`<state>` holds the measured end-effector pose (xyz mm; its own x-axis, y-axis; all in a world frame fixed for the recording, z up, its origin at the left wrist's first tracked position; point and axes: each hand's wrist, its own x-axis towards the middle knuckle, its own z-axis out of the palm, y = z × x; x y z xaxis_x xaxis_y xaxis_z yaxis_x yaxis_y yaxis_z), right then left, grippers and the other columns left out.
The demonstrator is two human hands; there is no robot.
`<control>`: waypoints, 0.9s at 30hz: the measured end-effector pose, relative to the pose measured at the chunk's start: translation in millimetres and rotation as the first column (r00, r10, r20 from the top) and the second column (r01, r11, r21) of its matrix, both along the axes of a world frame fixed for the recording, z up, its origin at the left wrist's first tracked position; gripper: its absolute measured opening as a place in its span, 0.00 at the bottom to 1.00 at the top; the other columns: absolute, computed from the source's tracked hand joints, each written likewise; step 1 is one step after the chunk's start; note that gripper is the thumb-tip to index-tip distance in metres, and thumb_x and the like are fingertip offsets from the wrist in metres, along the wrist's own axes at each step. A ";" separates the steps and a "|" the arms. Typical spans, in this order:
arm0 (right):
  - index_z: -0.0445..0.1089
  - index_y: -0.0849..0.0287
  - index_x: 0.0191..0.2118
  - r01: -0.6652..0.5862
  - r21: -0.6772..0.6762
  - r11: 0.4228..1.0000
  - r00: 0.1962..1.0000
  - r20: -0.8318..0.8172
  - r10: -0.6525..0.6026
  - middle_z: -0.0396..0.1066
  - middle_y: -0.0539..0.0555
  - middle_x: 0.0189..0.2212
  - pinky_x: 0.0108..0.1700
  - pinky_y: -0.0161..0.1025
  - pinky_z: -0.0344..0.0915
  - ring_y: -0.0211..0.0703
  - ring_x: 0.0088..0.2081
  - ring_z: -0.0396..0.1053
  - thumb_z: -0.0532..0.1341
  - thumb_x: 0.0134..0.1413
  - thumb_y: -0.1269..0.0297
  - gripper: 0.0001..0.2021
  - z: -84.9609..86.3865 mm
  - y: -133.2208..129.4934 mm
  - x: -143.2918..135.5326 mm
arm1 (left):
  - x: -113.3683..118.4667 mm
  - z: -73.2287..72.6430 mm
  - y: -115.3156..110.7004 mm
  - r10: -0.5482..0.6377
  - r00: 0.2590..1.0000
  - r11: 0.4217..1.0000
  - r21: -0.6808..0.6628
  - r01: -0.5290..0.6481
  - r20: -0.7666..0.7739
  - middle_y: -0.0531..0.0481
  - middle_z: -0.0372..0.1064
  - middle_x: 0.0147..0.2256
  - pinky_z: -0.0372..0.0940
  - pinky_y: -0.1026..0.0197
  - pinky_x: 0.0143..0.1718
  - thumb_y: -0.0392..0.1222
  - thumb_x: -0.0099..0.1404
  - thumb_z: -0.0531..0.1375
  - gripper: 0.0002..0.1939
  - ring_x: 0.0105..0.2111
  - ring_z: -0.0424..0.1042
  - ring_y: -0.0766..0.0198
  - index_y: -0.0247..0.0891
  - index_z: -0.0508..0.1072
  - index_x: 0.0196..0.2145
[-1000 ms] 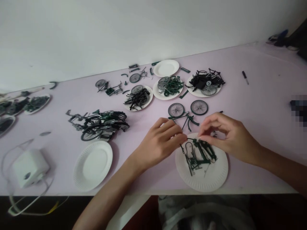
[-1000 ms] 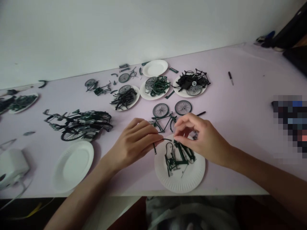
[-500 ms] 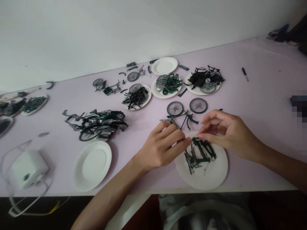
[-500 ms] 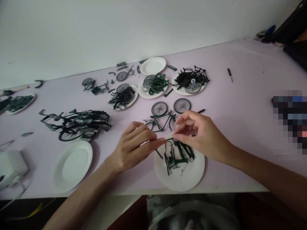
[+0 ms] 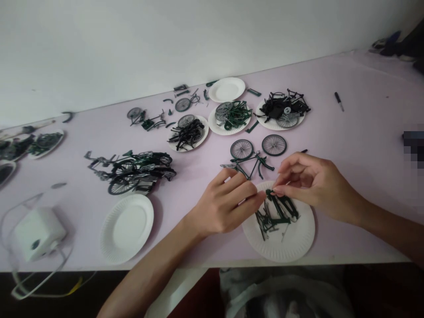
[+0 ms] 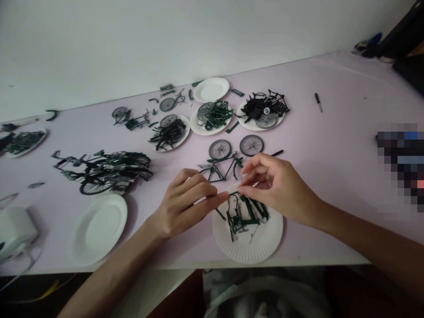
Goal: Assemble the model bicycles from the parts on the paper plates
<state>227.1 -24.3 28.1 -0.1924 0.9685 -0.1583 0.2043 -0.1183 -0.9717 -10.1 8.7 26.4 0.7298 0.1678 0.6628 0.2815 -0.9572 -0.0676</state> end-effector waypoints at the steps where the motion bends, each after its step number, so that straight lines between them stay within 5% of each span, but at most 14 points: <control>1: 0.71 0.54 0.39 -0.003 -0.011 1.000 1.000 -0.016 0.003 0.80 0.51 0.33 0.41 0.39 0.79 0.43 0.35 0.80 0.75 0.48 0.61 0.15 -0.7 -0.1 -0.1 | 0.3 0.3 -0.2 -0.004 1.000 1.000 0.005 0.004 0.002 0.52 0.73 0.26 0.61 0.57 0.32 0.29 0.71 0.62 0.05 0.26 0.66 0.65 0.35 0.71 0.38; 9: 0.74 0.55 0.40 -0.118 -0.143 0.983 0.985 -0.142 0.098 0.78 0.52 0.38 0.35 0.38 0.81 0.45 0.38 0.81 0.74 0.53 0.59 0.12 -7.0 0.9 1.8 | 1.0 0.0 -0.3 -0.017 1.000 1.000 0.013 0.017 -0.008 0.52 0.73 0.26 0.61 0.56 0.32 0.28 0.70 0.63 0.06 0.26 0.66 0.64 0.35 0.70 0.36; 15: 0.74 0.57 0.38 -0.154 -0.189 0.970 0.971 -0.213 0.112 0.78 0.50 0.33 0.31 0.35 0.81 0.47 0.35 0.83 0.75 0.52 0.61 0.12 -4.0 2.3 1.5 | 1.3 -0.2 -0.5 -0.006 1.000 1.000 0.010 0.006 -0.008 0.53 0.72 0.26 0.61 0.56 0.32 0.29 0.71 0.62 0.07 0.27 0.66 0.64 0.37 0.69 0.35; 27: 0.77 0.58 0.30 -0.154 -0.266 0.952 0.955 -0.286 0.075 0.81 0.52 0.28 0.37 0.35 0.81 0.43 0.32 0.82 0.79 0.45 0.63 0.11 -5.1 3.4 1.6 | -0.3 0.7 -2.2 -0.019 1.000 1.000 -0.018 0.019 -0.005 0.53 0.72 0.26 0.63 0.56 0.33 0.29 0.71 0.62 0.05 0.27 0.67 0.65 0.36 0.70 0.37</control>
<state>228.7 -21.0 23.0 -0.3732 0.8600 -0.3479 -0.0321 -0.3868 -0.9216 -10.4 6.5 27.1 0.7363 0.1656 0.6561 0.2627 -0.9635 -0.0516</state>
